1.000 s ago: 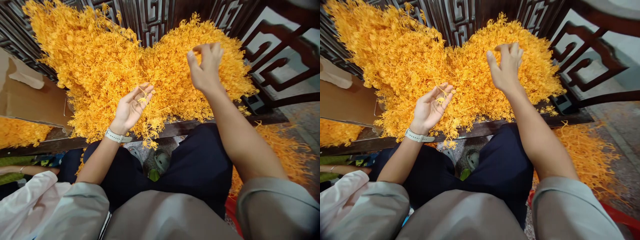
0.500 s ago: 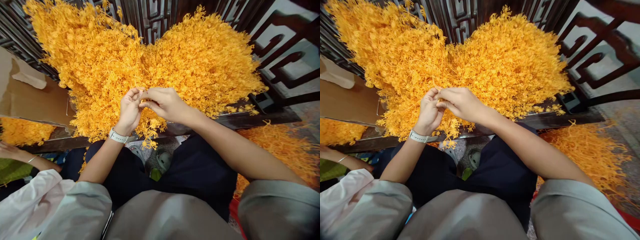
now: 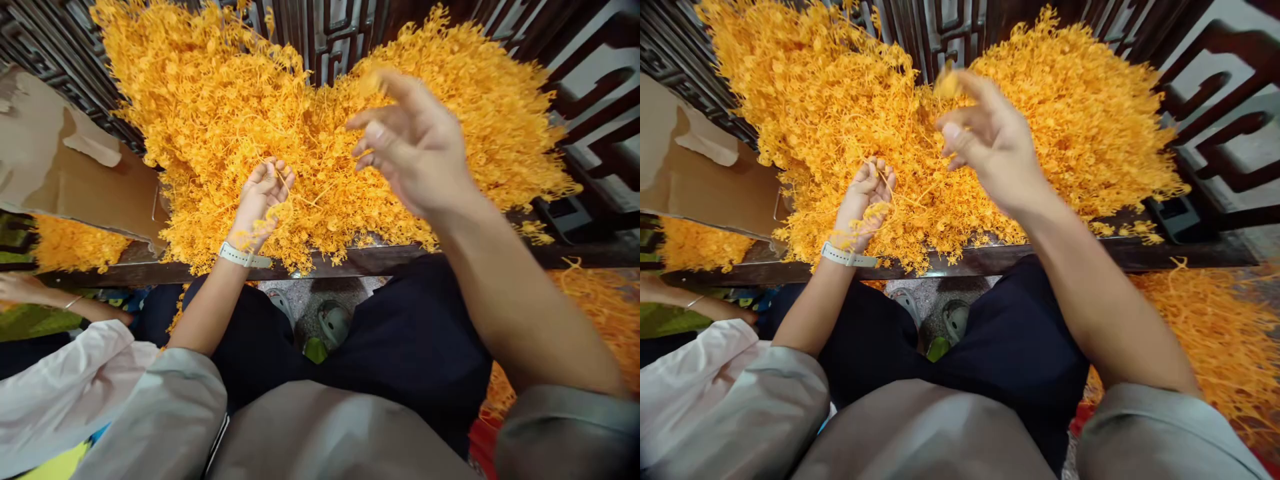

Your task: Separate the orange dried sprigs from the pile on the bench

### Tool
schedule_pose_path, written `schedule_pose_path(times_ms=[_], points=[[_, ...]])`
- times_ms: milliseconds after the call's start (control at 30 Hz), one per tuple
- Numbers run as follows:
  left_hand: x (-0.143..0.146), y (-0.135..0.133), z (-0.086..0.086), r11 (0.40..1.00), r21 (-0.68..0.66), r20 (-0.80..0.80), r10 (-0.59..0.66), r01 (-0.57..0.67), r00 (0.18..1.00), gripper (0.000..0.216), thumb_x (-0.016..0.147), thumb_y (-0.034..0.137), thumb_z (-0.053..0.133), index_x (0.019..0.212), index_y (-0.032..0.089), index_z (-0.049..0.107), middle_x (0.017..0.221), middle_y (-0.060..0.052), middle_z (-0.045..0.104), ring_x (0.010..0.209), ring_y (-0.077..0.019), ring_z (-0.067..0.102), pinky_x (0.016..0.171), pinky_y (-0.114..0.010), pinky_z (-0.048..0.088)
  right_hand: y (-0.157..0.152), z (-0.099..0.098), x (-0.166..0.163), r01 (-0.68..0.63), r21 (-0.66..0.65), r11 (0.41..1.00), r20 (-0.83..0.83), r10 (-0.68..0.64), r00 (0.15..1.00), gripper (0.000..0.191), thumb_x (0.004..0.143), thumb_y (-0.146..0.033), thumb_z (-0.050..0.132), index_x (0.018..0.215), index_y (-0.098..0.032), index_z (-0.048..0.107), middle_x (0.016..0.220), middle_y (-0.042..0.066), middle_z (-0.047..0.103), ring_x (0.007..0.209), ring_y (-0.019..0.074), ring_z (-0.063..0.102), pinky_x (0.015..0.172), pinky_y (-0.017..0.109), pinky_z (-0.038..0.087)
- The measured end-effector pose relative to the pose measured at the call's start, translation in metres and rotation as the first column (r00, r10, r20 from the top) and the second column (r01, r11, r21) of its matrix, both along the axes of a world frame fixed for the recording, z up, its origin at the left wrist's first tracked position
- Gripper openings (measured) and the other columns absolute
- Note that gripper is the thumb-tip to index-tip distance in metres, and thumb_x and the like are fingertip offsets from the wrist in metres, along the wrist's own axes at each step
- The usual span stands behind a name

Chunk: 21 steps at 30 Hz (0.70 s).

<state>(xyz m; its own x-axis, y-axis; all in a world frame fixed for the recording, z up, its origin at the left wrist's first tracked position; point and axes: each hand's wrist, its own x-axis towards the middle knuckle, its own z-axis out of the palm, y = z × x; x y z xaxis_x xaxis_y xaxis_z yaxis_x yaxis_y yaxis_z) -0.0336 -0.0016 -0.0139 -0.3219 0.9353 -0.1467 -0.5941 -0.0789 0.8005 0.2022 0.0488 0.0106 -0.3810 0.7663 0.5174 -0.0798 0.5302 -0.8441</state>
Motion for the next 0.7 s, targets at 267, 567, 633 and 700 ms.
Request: schedule_pose_path(times_ms=[267, 567, 633, 700], points=[[0.014, -0.006, 0.014, 1.000, -0.001, 0.070, 0.024, -0.023, 0.997, 0.026, 0.103, 0.001, 0.045, 0.098, 0.020, 0.061, 0.125, -0.006, 0.078, 0.143, -0.0166, 0.064, 0.114, -0.025, 0.058, 0.002, -0.031, -0.012, 0.164, -0.061, 0.985, 0.172, -0.151, 0.973, 0.019, 0.104, -0.037, 0.068, 0.101, -0.018, 0.070, 0.087, 0.003, 0.065, 0.081, 0.0160, 0.064, 0.073, 0.030, 0.054], [0.010, -0.015, 0.026, 1.000, -0.004, 0.161, 0.015, -0.014, 0.987, 0.034, 0.111, 0.006, 0.034, 0.103, 0.020, 0.064, 0.131, -0.006, 0.079, 0.144, -0.0097, 0.062, 0.114, -0.021, 0.056, -0.042, -0.031, -0.046, -0.150, -0.455, 0.878, 0.049, 0.193, 0.980, 0.028, 0.100, -0.047, 0.072, 0.099, -0.021, 0.061, 0.088, 0.004, 0.069, 0.067, 0.0144, 0.066, 0.059, 0.029, 0.056], [0.017, -0.019, 0.032, 0.999, -0.024, 0.103, 0.027, -0.025, 0.994, 0.037, 0.111, 0.006, 0.032, 0.108, 0.019, 0.066, 0.139, -0.006, 0.076, 0.147, -0.0113, 0.059, 0.116, -0.023, 0.055, -0.045, -0.030, -0.055, -0.236, -0.588, 0.774, -0.019, 0.278, 0.960, 0.032, 0.101, -0.051, 0.070, 0.102, -0.021, 0.061, 0.095, 0.006, 0.070, 0.069, 0.0148, 0.068, 0.060, 0.031, 0.060], [0.024, -0.024, 0.037, 1.000, -0.014, 0.032, 0.010, -0.010, 0.999, 0.040, 0.110, 0.006, 0.031, 0.111, 0.020, 0.069, 0.146, -0.006, 0.072, 0.150, -0.0140, 0.056, 0.119, -0.026, 0.053, -0.051, -0.027, -0.064, -0.342, -0.632, 0.695, -0.156, 0.318, 0.935, 0.035, 0.100, -0.054, 0.071, 0.102, -0.021, 0.059, 0.097, 0.005, 0.069, 0.072, 0.0140, 0.068, 0.063, 0.030, 0.063]])
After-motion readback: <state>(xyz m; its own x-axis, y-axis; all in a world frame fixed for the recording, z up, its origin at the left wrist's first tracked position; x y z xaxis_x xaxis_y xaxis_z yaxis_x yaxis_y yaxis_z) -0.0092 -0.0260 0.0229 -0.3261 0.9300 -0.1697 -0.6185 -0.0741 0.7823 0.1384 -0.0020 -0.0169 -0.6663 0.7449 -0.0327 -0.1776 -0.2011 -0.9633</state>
